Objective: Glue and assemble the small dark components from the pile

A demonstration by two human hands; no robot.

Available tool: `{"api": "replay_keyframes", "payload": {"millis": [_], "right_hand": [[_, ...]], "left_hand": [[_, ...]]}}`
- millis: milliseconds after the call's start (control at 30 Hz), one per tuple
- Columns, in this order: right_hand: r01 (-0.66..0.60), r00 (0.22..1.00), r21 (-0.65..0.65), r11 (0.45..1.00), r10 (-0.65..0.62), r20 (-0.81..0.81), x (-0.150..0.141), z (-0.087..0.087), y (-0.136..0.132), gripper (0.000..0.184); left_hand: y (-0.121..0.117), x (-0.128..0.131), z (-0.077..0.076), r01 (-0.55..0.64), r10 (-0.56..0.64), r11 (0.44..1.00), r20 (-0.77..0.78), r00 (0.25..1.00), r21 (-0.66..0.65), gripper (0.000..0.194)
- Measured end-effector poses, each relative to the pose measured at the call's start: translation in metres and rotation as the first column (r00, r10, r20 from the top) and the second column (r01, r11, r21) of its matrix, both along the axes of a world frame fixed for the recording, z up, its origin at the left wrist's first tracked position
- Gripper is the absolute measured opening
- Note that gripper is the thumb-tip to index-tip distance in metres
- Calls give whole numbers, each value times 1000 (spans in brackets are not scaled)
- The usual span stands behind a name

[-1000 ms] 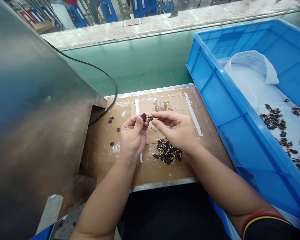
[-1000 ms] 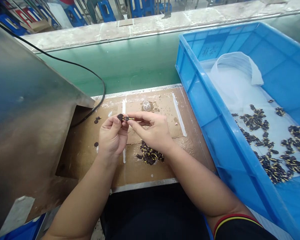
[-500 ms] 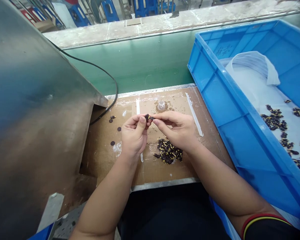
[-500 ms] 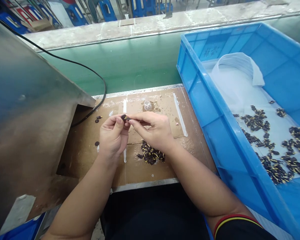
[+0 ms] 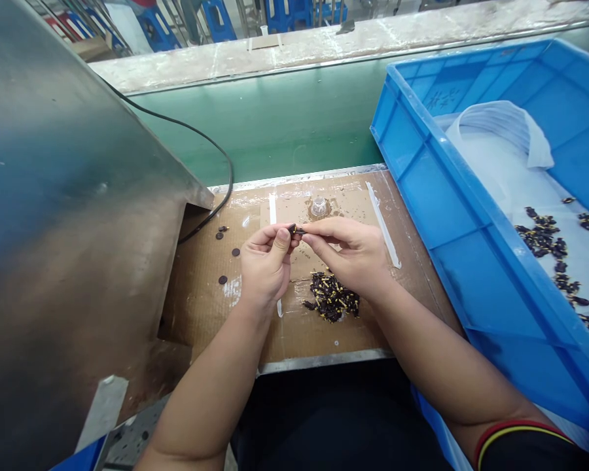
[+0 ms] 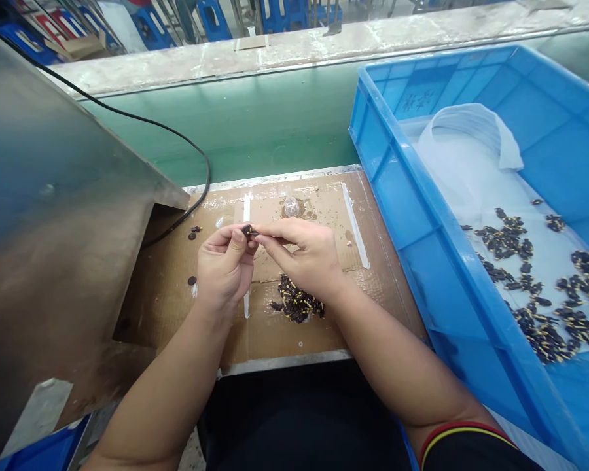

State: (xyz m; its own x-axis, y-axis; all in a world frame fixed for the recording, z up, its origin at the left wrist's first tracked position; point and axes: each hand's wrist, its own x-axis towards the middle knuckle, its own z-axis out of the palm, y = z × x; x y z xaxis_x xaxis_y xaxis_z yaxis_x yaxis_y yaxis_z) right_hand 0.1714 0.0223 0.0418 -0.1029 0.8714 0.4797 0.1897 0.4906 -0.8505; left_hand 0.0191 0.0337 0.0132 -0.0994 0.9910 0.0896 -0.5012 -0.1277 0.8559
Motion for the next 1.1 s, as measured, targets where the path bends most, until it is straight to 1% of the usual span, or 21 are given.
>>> {"api": "replay_keyframes", "payload": {"millis": [133, 267, 400, 500, 633, 733, 833, 933, 1000, 1033, 1100], "right_hand": [[7, 999, 48, 999, -8, 34, -1, -1, 0, 18], [50, 997, 101, 994, -56, 51, -2, 0, 0, 16], [96, 988, 170, 981, -115, 105, -3, 0, -1, 13], [112, 978, 207, 972, -145, 151, -4, -2, -1, 14], [151, 963, 278, 949, -205, 177, -5, -6, 0, 15], [158, 960, 314, 936, -220, 172, -5, -8, 0, 15], [158, 957, 305, 939, -222, 187, -4, -6, 0, 16], [170, 957, 268, 948, -224, 184, -3, -6, 0, 15], [199, 961, 235, 951, -237, 145, -2, -8, 1, 16], [212, 963, 219, 952, -242, 122, -2, -9, 3, 16], [228, 966, 189, 955, -246, 76, -2, -13, 8, 14]], "left_hand": [[0, 0, 1, -6, 6, 1000, 5, 1000, 2, 24], [0, 0, -1, -31, 31, 999, -19, 999, 31, 21], [0, -2, -8, -80, 94, 991, -133, 987, 111, 15], [-3, 0, -11, -121, 157, 978, -220, 963, 171, 13], [-10, 7, -6, -176, 263, 945, -319, 910, 276, 14], [-15, 10, -3, -180, 291, 933, -360, 886, 311, 16], [-15, 11, -5, -174, 285, 934, -359, 889, 312, 17], [-10, 12, -11, -115, 198, 958, -315, 928, 263, 18], [-4, 11, -14, -99, 160, 969, -268, 950, 227, 21], [-2, 10, -14, -116, 172, 968, -258, 951, 221, 22], [0, 6, -12, -190, 259, 950, -282, 924, 249, 25]]}}
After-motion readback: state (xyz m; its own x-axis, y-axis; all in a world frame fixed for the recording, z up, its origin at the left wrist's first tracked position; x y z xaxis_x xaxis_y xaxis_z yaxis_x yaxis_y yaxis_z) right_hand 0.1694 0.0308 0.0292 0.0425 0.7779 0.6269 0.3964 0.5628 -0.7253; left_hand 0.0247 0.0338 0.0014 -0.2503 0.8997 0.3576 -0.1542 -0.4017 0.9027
